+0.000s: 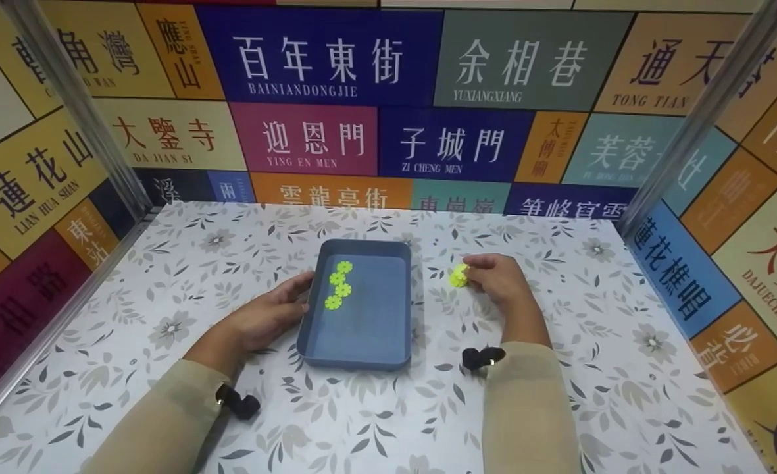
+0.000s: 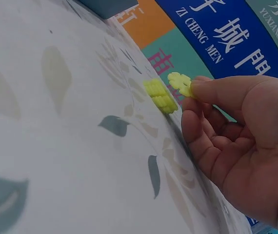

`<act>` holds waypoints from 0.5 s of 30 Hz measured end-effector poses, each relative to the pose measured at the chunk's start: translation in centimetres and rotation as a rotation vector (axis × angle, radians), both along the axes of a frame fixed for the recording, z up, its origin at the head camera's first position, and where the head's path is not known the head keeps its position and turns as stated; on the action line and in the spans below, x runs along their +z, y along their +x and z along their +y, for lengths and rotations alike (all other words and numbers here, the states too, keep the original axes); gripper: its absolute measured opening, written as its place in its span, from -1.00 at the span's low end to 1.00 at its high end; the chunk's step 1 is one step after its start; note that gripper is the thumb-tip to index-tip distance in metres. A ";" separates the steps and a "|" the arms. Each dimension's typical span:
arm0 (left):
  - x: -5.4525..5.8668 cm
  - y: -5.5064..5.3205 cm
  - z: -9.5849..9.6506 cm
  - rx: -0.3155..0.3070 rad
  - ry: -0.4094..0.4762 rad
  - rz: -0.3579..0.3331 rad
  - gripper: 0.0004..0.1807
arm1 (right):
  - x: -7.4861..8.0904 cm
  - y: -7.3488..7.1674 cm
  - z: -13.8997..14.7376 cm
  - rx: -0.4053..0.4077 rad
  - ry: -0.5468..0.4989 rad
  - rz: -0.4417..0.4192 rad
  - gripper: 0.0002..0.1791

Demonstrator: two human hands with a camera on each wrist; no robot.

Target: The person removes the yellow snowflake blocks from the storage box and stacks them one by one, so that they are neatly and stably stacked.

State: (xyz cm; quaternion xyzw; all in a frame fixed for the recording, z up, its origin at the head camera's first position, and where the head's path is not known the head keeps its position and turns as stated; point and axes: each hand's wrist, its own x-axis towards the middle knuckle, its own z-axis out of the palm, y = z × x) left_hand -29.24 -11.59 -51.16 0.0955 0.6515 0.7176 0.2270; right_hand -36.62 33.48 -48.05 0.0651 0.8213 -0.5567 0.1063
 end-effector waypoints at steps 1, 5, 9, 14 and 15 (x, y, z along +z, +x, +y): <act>0.0 0.0 0.0 0.002 -0.002 -0.001 -0.13 | -0.3 -0.2 0.1 0.002 0.005 0.005 -0.49; 0.0 0.0 0.0 0.009 -0.013 -0.008 -0.13 | -1.2 -0.6 0.4 -0.002 0.020 0.022 -0.48; -0.1 0.1 0.0 0.006 0.001 -0.011 -0.13 | -1.5 -0.7 0.4 -0.013 0.050 0.028 -0.48; -0.3 0.1 0.1 -0.014 0.055 0.004 -0.14 | -1.5 -0.5 0.5 0.002 0.064 0.037 -0.49; -0.3 0.1 0.1 -0.013 0.058 0.007 -0.14 | -1.4 -0.5 0.4 0.004 0.063 0.038 -0.49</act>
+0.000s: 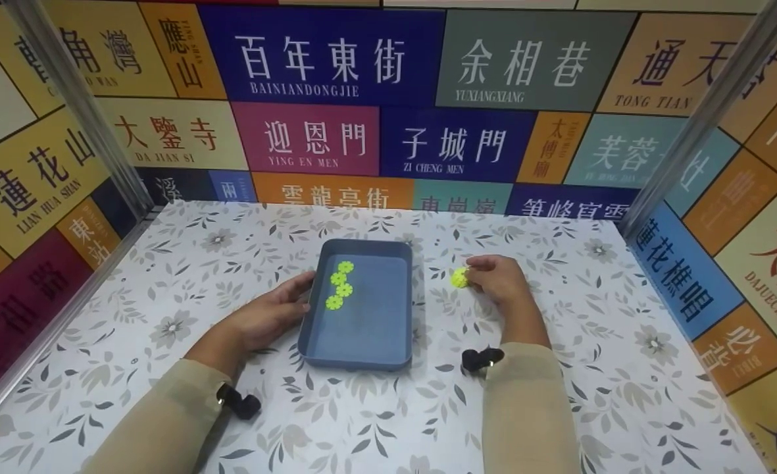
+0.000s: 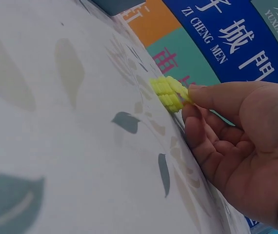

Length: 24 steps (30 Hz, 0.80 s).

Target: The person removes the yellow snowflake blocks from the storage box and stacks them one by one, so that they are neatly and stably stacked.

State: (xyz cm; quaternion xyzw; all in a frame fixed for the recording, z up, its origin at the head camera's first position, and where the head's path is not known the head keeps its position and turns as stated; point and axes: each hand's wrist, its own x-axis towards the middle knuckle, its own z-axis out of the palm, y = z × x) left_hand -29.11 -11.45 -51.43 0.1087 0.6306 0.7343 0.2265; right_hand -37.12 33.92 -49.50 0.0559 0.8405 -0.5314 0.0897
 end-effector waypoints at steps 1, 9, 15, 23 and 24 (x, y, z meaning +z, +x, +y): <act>0.0 0.0 0.0 0.000 0.001 0.002 -0.14 | 0.0 0.0 0.0 0.001 -0.001 0.001 -0.49; 0.0 0.0 0.1 0.005 -0.003 -0.002 -0.14 | 0.0 0.1 -0.1 -0.007 -0.005 -0.018 -0.50; 0.0 -0.1 0.0 0.000 -0.003 -0.001 -0.14 | 0.0 0.1 -0.3 -0.005 -0.006 -0.029 -0.49; 0.0 0.0 -0.1 0.003 -0.007 -0.007 -0.13 | 0.1 0.2 -0.3 0.004 0.047 -0.023 -0.49; 0.0 0.0 -0.1 -0.001 -0.001 -0.004 -0.12 | 0.1 0.2 -0.3 0.008 0.045 -0.019 -0.48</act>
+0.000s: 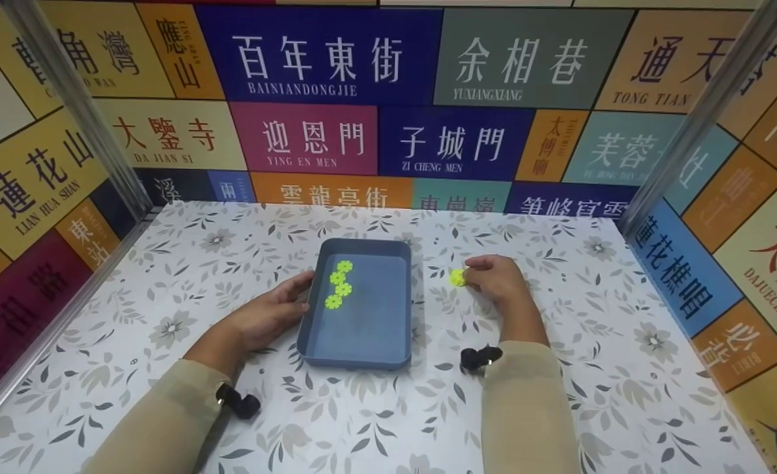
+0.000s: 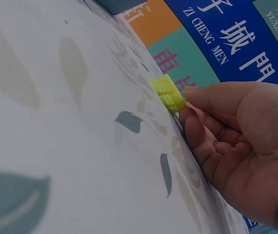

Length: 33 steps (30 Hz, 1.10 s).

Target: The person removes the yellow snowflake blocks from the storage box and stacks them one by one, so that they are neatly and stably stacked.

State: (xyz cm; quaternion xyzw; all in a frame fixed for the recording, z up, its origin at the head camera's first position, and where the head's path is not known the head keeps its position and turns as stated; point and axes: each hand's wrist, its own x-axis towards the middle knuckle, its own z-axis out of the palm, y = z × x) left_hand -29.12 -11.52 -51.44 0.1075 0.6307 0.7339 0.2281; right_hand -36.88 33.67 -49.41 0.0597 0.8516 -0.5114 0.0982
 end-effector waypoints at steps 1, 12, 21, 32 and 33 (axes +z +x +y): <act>0.0 0.0 0.0 -0.003 0.005 0.002 -0.12 | 0.0 -0.1 0.0 0.002 0.001 0.004 -0.48; -0.3 -0.2 -0.1 -0.007 0.030 0.010 -0.11 | 1.1 -0.6 -0.2 -0.083 -0.005 -0.007 -0.48; -0.3 -0.2 -0.1 0.002 0.010 0.003 -0.12 | 4.5 0.1 -3.5 0.001 -0.051 0.042 -0.45; -0.3 -0.3 -0.1 -0.017 0.003 0.016 -0.13 | 8.8 3.3 -12.1 0.169 -0.471 0.084 -0.83; -0.3 -0.3 -0.1 -0.016 0.000 0.017 -0.13 | 8.9 3.4 -13.0 0.182 -0.481 0.081 -0.86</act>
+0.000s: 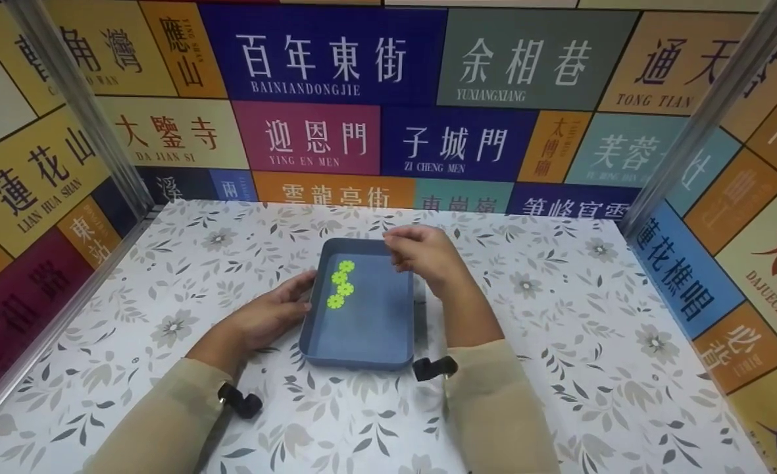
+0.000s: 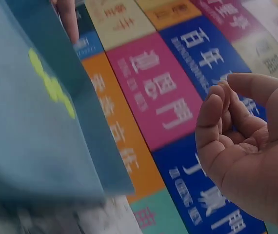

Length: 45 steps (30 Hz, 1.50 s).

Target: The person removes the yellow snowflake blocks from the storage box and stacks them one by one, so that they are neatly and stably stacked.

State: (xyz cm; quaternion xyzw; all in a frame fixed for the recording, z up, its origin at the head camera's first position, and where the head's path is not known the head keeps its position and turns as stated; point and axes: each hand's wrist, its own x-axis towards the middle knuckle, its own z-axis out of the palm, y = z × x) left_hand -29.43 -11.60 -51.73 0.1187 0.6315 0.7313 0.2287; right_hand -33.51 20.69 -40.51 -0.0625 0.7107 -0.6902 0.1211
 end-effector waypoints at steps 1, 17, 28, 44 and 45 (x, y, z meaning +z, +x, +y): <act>0.0 0.0 0.0 0.001 -0.001 0.002 -0.12 | 0.1 0.0 -0.8 0.017 -0.004 -0.002 -0.86; 0.5 -0.1 -0.2 0.020 -0.054 0.004 -0.11 | -2.7 -5.7 -8.2 0.105 0.091 -0.210 -0.67; 0.7 0.0 0.2 0.004 -0.025 -0.005 -0.12 | -7.9 -7.1 -9.2 -0.100 0.460 0.026 -0.75; 0.3 0.1 -0.2 -0.004 -0.017 -0.009 -0.13 | -9.7 -7.4 -9.0 -0.039 0.524 0.123 -0.70; 0.4 0.1 -0.3 0.001 -0.019 -0.010 -0.13 | -9.6 -7.4 -9.1 -0.030 0.530 0.127 -0.69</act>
